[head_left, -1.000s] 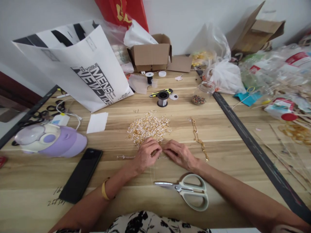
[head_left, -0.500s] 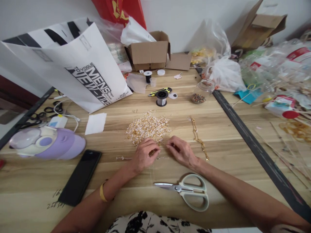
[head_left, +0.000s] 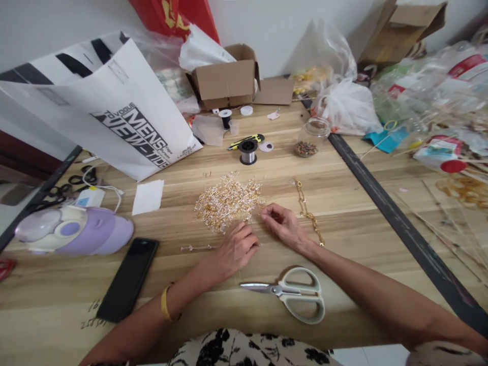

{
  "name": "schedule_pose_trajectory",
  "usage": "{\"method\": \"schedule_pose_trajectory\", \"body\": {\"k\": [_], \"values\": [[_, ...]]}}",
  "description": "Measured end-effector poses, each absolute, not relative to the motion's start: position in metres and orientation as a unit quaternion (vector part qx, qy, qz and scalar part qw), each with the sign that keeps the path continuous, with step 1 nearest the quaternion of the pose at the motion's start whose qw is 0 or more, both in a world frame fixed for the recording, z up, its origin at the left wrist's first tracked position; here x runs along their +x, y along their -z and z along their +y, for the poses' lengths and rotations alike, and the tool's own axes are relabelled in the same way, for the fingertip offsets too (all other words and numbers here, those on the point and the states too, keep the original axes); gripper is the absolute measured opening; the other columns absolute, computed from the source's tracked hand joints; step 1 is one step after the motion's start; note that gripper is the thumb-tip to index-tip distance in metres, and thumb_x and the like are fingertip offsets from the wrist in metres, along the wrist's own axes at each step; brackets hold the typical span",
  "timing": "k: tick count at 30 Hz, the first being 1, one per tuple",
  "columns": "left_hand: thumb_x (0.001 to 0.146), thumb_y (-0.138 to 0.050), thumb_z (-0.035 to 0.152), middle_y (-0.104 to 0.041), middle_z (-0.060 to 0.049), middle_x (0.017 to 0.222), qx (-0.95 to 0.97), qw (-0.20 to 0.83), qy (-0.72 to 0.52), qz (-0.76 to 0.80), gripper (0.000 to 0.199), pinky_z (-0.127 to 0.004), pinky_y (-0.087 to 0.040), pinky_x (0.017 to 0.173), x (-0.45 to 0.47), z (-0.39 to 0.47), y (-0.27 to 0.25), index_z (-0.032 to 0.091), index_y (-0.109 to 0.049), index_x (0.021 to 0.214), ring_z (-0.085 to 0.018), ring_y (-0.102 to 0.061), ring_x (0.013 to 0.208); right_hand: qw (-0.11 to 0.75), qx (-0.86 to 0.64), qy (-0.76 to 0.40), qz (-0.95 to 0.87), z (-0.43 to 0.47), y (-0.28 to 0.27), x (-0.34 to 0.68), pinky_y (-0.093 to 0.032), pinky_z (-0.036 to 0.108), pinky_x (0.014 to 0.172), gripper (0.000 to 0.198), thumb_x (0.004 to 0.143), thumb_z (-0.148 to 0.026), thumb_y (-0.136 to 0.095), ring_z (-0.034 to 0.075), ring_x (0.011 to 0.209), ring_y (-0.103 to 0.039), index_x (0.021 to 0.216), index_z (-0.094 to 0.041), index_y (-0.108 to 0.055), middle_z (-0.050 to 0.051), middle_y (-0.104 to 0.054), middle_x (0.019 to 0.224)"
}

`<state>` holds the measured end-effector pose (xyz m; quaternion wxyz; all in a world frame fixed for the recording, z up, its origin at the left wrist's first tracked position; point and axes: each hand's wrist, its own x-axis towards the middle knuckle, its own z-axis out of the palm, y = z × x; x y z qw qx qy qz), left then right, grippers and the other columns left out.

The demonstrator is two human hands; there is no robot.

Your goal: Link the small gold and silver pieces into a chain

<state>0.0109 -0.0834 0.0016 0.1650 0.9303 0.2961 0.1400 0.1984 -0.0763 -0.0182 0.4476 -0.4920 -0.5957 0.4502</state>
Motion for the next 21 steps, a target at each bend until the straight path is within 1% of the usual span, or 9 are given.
{"method": "schedule_pose_trajectory", "body": {"k": [3,6,10,14,18,21], "values": [[0.088,-0.052,0.019,-0.057,-0.005,0.078,0.934,0.157,-0.127,0.295,0.016,-0.034,-0.043,0.078,0.010,-0.083,-0.004,0.015,-0.058,0.073,-0.020,-0.049,0.082,0.449,-0.489,-0.442,-0.603,-0.076,0.019,0.198,-0.034,0.021,0.049,0.021,0.085,-0.035,-0.055,0.009,0.054,-0.040,0.077,-0.015,-0.055,-0.003,-0.047,0.061],[0.087,-0.053,0.017,-0.058,-0.004,0.078,0.928,0.171,-0.141,0.298,0.015,-0.032,-0.043,0.077,0.008,-0.081,-0.006,0.015,-0.058,0.073,-0.018,-0.051,0.080,0.449,-0.485,-0.431,-0.614,-0.076,0.019,0.198,-0.035,0.021,0.051,0.021,0.085,-0.034,-0.055,0.009,0.055,-0.041,0.076,-0.015,-0.055,-0.003,-0.048,0.062],[0.083,-0.057,0.015,-0.061,-0.002,0.071,0.895,0.231,-0.185,0.334,0.011,-0.027,-0.044,0.067,0.005,-0.076,-0.007,0.016,-0.059,0.072,-0.015,-0.054,0.071,0.444,-0.475,-0.425,-0.630,-0.076,0.018,0.199,-0.035,0.021,0.051,0.018,0.085,-0.031,-0.054,0.009,0.057,-0.044,0.077,-0.015,-0.057,-0.002,-0.051,0.064],[0.077,-0.061,0.013,-0.062,0.000,0.064,0.846,0.292,-0.215,0.392,0.007,-0.023,-0.043,0.057,0.003,-0.073,-0.007,0.015,-0.062,0.071,-0.012,-0.054,0.059,0.438,-0.465,-0.424,-0.641,-0.076,0.015,0.198,-0.036,0.020,0.052,0.016,0.086,-0.028,-0.053,0.010,0.058,-0.046,0.078,-0.015,-0.057,-0.001,-0.053,0.065],[0.075,-0.061,0.012,-0.064,-0.001,0.065,0.797,0.361,-0.236,0.422,0.005,-0.021,-0.044,0.054,0.002,-0.071,-0.009,0.014,-0.064,0.071,-0.011,-0.056,0.057,0.433,-0.453,-0.427,-0.652,-0.076,0.014,0.197,-0.036,0.020,0.052,0.011,0.085,-0.024,-0.054,0.010,0.059,-0.047,0.080,-0.015,-0.058,-0.001,-0.055,0.067],[0.075,-0.060,0.013,-0.064,-0.001,0.065,0.768,0.393,-0.248,0.441,0.005,-0.020,-0.044,0.054,0.002,-0.071,-0.010,0.014,-0.065,0.074,-0.011,-0.056,0.057,0.419,-0.446,-0.430,-0.664,-0.076,0.015,0.197,-0.036,0.019,0.052,0.009,0.084,-0.022,-0.055,0.009,0.058,-0.047,0.080,-0.014,-0.059,-0.001,-0.055,0.066]]}}
